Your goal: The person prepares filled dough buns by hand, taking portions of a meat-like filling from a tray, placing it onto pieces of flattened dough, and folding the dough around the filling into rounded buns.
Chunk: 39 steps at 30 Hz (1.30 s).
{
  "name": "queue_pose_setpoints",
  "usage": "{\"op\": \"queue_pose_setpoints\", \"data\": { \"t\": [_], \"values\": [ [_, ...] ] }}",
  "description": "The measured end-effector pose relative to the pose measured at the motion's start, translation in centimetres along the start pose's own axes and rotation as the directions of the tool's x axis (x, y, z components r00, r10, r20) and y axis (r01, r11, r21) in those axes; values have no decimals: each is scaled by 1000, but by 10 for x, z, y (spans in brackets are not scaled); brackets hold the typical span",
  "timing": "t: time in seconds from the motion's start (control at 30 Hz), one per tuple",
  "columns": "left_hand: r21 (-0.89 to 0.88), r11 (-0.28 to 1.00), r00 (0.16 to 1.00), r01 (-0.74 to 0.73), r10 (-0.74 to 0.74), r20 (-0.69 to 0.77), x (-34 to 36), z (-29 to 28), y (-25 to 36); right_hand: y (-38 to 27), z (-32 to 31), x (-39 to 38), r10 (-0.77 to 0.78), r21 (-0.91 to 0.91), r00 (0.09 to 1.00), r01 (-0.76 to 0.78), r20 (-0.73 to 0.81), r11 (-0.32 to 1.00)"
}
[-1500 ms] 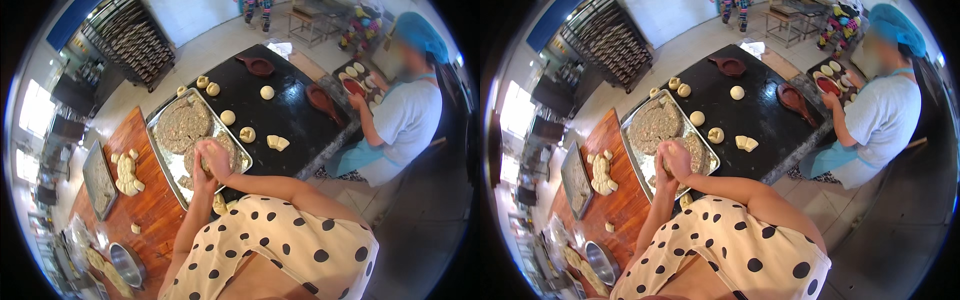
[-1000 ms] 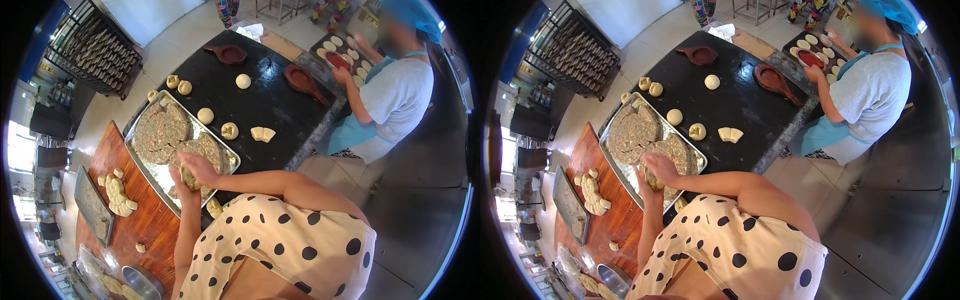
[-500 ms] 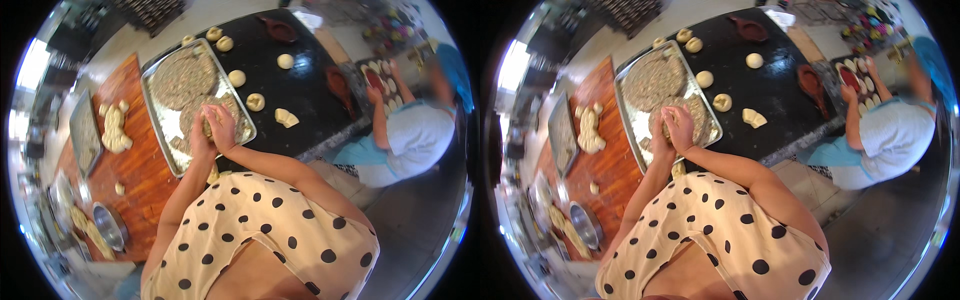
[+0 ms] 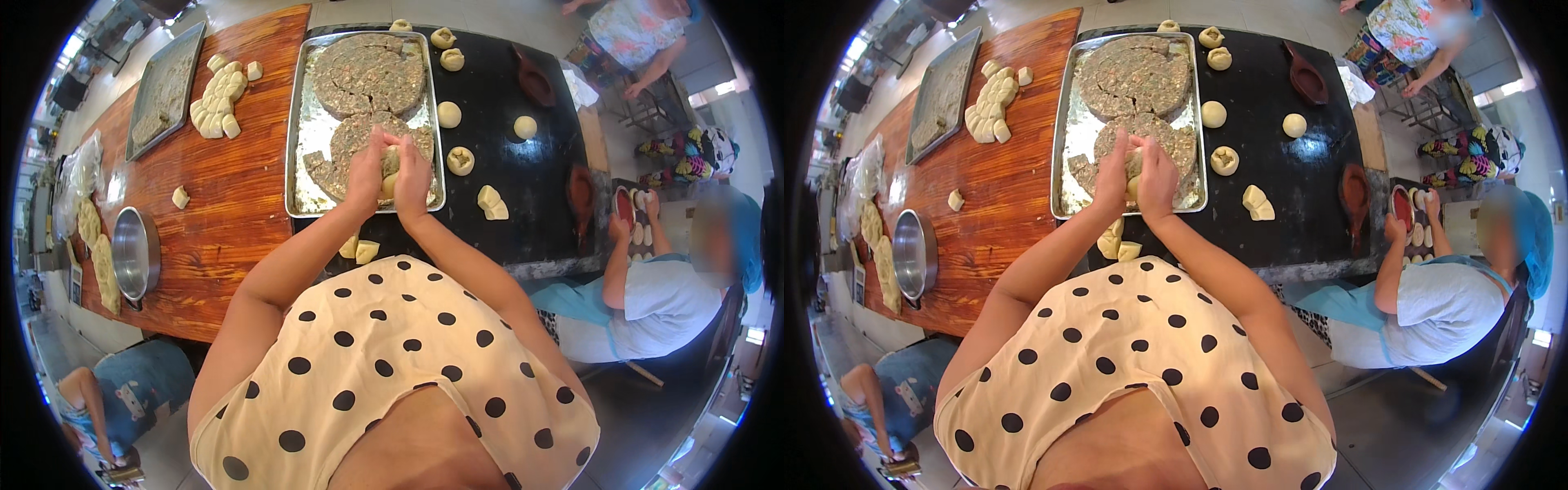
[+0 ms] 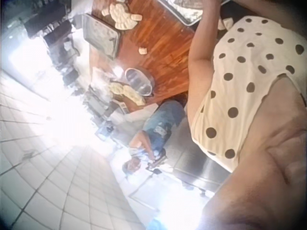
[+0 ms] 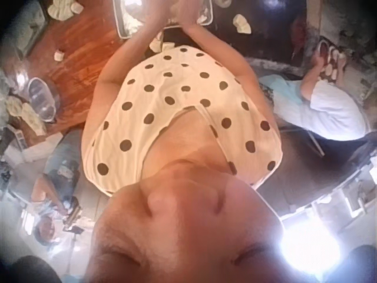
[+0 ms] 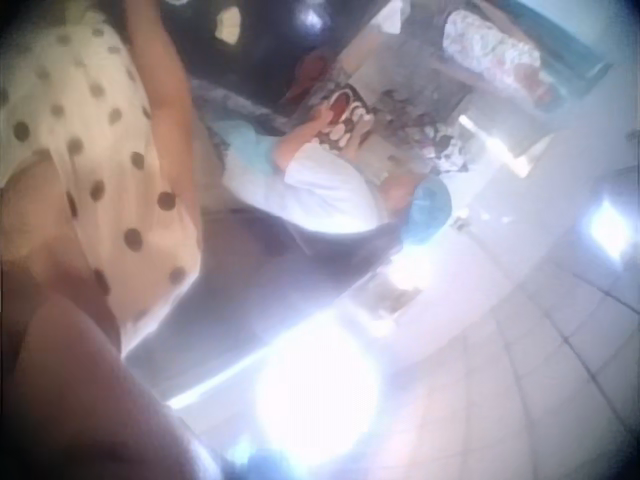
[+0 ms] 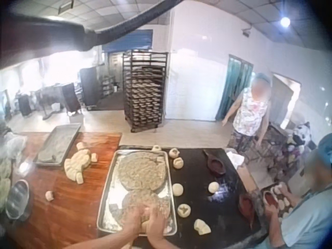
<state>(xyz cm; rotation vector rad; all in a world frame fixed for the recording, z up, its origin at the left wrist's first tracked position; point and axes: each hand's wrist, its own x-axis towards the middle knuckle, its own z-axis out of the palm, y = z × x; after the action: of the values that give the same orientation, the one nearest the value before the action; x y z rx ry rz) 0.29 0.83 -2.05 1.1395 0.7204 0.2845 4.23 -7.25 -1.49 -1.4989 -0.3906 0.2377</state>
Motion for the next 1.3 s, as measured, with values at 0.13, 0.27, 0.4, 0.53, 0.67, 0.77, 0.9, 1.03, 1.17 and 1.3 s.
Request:
{"op": "queue_pose_setpoints", "data": {
  "t": [0.13,0.27,0.4,0.53,0.67,0.77,0.9,1.03,1.17,1.3],
  "values": [
    [385,901,975,-198,222,-18,-2,-1,-11,7,4,-15,-316,-302,948,289,-44,909],
    [598,755,962,-268,240,128,12,-3,-8,10,2,-16,-96,-145,985,75,-142,987],
    [-398,916,998,53,-37,47,-26,13,42,-30,-2,-2,111,604,985,-9,-132,797],
    [-425,900,991,-95,128,49,-51,24,27,-23,16,-14,-242,69,936,267,-254,961],
    [-226,953,979,-204,201,-38,-35,16,5,-19,13,-19,-402,-105,897,389,-181,915],
    [65,961,963,-268,267,26,-7,1,3,-24,15,-15,-297,40,939,308,-171,951],
    [-51,998,952,22,-5,307,13,0,38,-21,9,12,148,541,973,-30,-175,840],
    [-95,992,923,88,-46,382,-1,10,72,-5,-21,48,500,840,860,-197,-99,506],
    [-32,999,935,17,-4,354,-5,10,42,-11,-26,44,507,863,856,-178,-101,473],
    [-427,904,943,33,114,314,-21,35,26,-33,-7,19,337,744,917,-73,-211,664]
  ]
}}
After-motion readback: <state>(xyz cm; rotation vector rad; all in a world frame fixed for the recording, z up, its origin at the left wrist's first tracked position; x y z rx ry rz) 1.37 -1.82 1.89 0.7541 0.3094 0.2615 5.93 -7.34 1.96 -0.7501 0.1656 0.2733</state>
